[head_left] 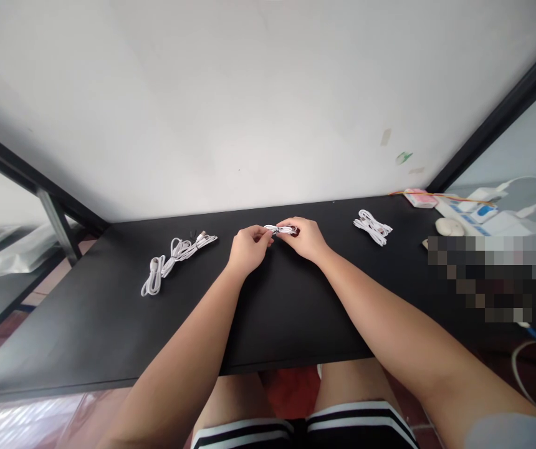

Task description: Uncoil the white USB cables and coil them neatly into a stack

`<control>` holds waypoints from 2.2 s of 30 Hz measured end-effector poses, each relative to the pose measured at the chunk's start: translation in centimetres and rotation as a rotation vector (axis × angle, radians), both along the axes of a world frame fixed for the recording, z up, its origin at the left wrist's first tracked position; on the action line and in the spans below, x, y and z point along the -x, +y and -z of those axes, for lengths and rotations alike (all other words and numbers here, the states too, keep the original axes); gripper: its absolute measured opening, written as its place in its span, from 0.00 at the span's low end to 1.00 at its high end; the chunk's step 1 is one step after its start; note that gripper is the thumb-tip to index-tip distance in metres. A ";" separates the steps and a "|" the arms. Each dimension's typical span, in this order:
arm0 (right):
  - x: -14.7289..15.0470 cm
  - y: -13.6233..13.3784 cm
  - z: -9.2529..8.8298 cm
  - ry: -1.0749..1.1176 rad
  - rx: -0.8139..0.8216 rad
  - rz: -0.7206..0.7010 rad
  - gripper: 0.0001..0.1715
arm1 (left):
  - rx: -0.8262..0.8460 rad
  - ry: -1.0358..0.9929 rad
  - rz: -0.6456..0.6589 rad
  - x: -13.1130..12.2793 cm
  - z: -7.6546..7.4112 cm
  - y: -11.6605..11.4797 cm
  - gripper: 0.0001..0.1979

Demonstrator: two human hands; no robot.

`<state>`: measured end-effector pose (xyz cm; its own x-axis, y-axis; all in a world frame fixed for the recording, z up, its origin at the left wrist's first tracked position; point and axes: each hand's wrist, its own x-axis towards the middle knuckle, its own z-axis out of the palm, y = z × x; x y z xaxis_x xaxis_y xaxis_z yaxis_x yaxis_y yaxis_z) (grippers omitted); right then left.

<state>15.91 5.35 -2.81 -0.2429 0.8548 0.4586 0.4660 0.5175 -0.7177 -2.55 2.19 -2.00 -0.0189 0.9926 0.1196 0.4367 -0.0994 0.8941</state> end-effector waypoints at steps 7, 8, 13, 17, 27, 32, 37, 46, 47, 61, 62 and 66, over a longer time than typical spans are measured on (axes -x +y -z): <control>-0.1 -0.1 -0.4 -0.091 -0.074 -0.018 0.10 | -0.198 0.210 -0.045 -0.1 -0.8 -0.4 0.08; -0.1 -0.1 -0.4 -0.091 -0.073 -0.017 0.10 | -0.190 0.207 -0.044 -0.2 -1.0 -0.4 0.08; -0.1 0.0 -0.3 -0.083 -0.044 -0.008 0.11 | -0.101 0.164 -0.011 -0.1 -1.0 -0.5 0.07; -0.1 0.1 -0.1 -0.069 -0.028 0.001 0.10 | -0.030 0.090 0.025 0.0 -0.6 -0.4 0.07; -0.1 0.1 -0.1 -0.029 -0.046 0.007 0.11 | 0.272 -0.443 0.090 -0.9 -1.0 -0.4 0.06; 0.0 0.0 -0.2 -0.017 -0.035 0.006 0.12 | 0.370 -0.676 0.102 -0.9 -1.0 -0.4 0.07; 0.0 0.0 -0.2 -0.003 -0.040 0.003 0.11 | 0.408 -0.831 0.142 -0.8 -1.0 -0.4 0.07; 0.0 0.0 -0.2 -0.016 0.001 -0.005 0.12 | 0.069 -0.259 0.088 -1.2 -0.6 -0.7 0.14; -0.1 0.0 -0.2 -0.022 0.006 -0.004 0.12 | 0.022 -0.206 0.078 -1.3 -0.5 -0.8 0.15; 0.1 -0.2 -0.4 -0.056 -0.047 -0.034 0.09 | -0.144 0.032 -0.071 -0.9 -0.9 -0.7 0.11; 0.0 -0.2 -0.5 -0.068 -0.055 -0.037 0.10 | -0.106 -0.017 -0.064 -1.0 -0.8 -0.7 0.11; 0.0 -0.4 -0.7 -0.089 -0.076 -0.049 0.12 | 0.040 -0.280 -0.036 -1.3 -0.8 -0.5 0.10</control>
<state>15.87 4.93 -2.08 -0.3262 0.8044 0.4965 0.4990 0.5926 -0.6323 -1.27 1.70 -1.24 -0.0805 0.9946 0.0653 0.1751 -0.0504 0.9833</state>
